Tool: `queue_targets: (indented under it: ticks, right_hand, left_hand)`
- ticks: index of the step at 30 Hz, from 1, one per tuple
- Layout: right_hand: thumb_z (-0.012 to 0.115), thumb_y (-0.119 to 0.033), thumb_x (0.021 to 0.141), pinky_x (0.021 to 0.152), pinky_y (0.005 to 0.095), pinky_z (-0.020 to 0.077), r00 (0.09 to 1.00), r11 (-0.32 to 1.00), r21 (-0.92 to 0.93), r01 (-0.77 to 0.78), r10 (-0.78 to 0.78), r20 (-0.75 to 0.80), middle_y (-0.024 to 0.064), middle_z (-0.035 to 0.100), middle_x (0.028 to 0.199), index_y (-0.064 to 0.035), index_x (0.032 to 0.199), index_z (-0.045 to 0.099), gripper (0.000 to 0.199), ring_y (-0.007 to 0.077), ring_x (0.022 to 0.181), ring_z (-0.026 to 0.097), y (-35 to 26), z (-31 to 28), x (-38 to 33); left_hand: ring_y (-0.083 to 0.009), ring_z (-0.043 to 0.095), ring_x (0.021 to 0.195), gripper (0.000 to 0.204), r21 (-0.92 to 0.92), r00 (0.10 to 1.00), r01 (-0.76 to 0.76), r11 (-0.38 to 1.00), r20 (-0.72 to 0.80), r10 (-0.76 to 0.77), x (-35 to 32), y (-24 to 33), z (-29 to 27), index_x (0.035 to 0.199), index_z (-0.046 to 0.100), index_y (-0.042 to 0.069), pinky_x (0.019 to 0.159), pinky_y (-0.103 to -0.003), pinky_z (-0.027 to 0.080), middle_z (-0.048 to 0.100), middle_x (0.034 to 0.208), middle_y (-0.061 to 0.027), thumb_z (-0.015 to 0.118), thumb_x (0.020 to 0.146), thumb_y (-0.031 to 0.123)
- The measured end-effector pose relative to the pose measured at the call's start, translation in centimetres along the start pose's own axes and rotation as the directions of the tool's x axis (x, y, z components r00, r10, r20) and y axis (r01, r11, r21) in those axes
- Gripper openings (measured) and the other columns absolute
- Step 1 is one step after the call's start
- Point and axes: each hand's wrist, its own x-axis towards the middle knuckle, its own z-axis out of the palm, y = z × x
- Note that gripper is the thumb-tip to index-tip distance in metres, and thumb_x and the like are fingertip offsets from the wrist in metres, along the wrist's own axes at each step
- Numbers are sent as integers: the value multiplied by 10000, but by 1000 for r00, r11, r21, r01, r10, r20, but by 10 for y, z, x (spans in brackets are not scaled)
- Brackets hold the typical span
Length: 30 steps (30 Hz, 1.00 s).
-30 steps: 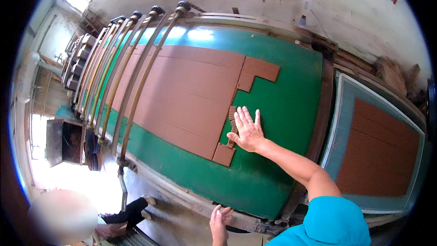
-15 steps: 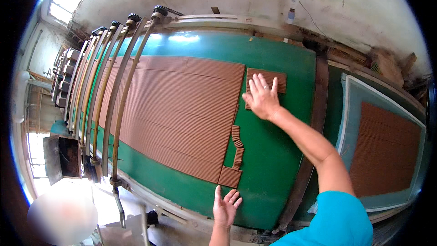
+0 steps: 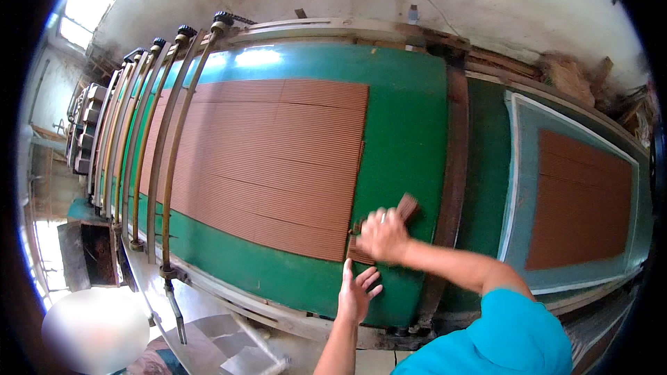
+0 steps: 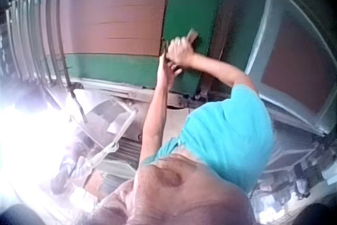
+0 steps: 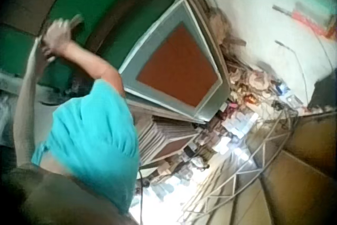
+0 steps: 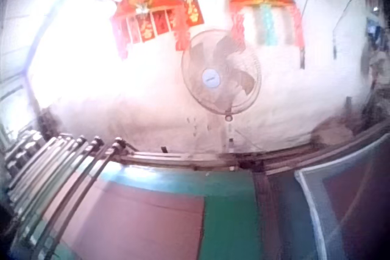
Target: The person repeatedly picks up rectangular trays from a stack and places them onto a conveyor belt. They then pick up small brown cardboard pieces from the belt and arrange them inside the trays. The person continues this cycle of loading trays and arranging cardboard pieces throughout the video.
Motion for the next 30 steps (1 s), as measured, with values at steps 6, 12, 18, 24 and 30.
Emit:
queue_targets:
  ticks: [6, 12, 18, 24, 30]
  right_hand:
    - [521, -369, 795, 639, 381, 355, 990, 977, 215, 4, -34, 135, 69, 497, 754, -95, 749, 560, 281, 232, 756, 484, -90, -35, -98]
    - [536, -193, 803, 572, 371, 473, 918, 672, 630, 389, -233, -320, 63, 513, 712, -80, 762, 530, 120, 230, 672, 540, -136, -87, -111]
    - [557, -207, 816, 761, 390, 475, 885, 849, 348, -398, 456, -99, 124, 524, 921, -61, 847, 583, 151, 291, 908, 535, -16, -15, -52]
    - [564, -181, 809, 769, 414, 474, 896, 861, 279, -425, 443, -5, 126, 526, 939, -69, 853, 556, 120, 308, 914, 541, -20, -10, -108]
    - [523, -126, 783, 693, 430, 506, 918, 912, 143, -384, 393, -47, 127, 493, 932, -95, 842, 556, 75, 322, 878, 537, -63, -4, -183]
  left_hand:
    - [-227, 465, 1144, 441, -136, 999, -44, 990, 12, 46, -49, -54, -2, 1155, 490, 126, 957, -395, 361, 514, 1209, -63, 319, 926, 461]
    - [-280, 595, 951, 429, -187, 865, -489, 852, -229, 447, -215, -129, -79, 1188, 472, 107, 765, -376, 509, 562, 1127, -147, 484, 876, 401]
    - [-269, 566, 977, 732, 81, 853, -120, 989, -502, 145, -241, -210, -193, 1428, 75, 137, 715, -377, 511, 447, 1242, -152, 520, 886, 348]
    - [-285, 560, 1025, 715, 176, 819, -135, 975, -534, 209, -285, -276, -220, 1427, 98, 115, 714, -346, 501, 390, 1319, -175, 532, 880, 271]
    - [-275, 563, 1032, 573, 128, 783, -86, 988, -605, 146, -321, -322, -249, 1375, 263, 91, 743, -342, 488, 504, 1220, -160, 509, 885, 256]
